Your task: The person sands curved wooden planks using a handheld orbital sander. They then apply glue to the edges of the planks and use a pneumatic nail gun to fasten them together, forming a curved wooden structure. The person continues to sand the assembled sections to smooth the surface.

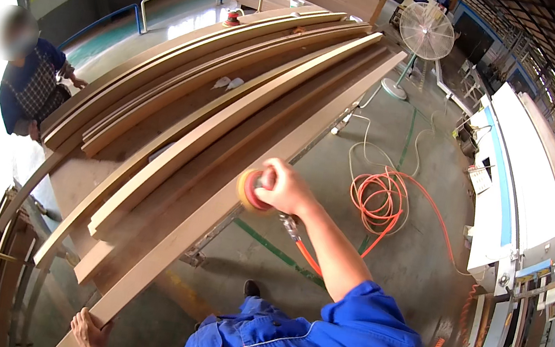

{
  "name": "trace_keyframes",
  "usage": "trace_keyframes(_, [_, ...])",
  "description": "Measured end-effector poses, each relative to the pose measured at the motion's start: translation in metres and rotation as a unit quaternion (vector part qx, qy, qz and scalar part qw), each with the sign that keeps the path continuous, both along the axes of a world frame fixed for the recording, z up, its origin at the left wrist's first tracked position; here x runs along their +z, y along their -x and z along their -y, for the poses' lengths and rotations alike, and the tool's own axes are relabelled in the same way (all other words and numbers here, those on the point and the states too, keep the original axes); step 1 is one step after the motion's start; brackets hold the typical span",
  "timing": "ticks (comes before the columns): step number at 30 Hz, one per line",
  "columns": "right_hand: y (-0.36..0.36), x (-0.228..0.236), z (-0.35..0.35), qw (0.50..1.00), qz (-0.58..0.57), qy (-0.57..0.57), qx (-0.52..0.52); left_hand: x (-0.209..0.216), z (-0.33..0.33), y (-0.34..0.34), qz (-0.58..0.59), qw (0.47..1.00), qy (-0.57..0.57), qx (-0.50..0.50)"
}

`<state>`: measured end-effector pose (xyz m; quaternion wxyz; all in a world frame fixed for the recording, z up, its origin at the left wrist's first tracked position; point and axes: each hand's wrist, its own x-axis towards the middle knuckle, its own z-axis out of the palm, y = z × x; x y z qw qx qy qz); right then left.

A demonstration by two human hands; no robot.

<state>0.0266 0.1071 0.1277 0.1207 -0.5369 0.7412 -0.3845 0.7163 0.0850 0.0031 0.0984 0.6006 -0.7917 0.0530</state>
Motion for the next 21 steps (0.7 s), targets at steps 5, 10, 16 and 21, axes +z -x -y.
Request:
trace_keyframes(5, [0.049, -0.086, -0.089, 0.978, 0.162, 0.059, -0.115, 0.012, 0.000, 0.009, 0.033, 0.996, -0.059, 0.053])
trace_keyframes(10, [0.044, -0.159, -0.188, 0.942, 0.272, 0.000, -0.197, 0.030, 0.003, 0.054, 0.018, 0.998, -0.058, -0.004])
trace_keyframes(16, [0.001, -0.149, -0.159, 0.922, 0.361, -0.039, -0.135, 0.052, -0.012, 0.085, 0.018, 0.995, -0.096, 0.033])
trace_keyframes(21, [-0.015, -0.137, -0.136, 0.909, 0.404, -0.030, -0.099, 0.052, -0.012, 0.090, 0.017, 0.995, -0.086, 0.041])
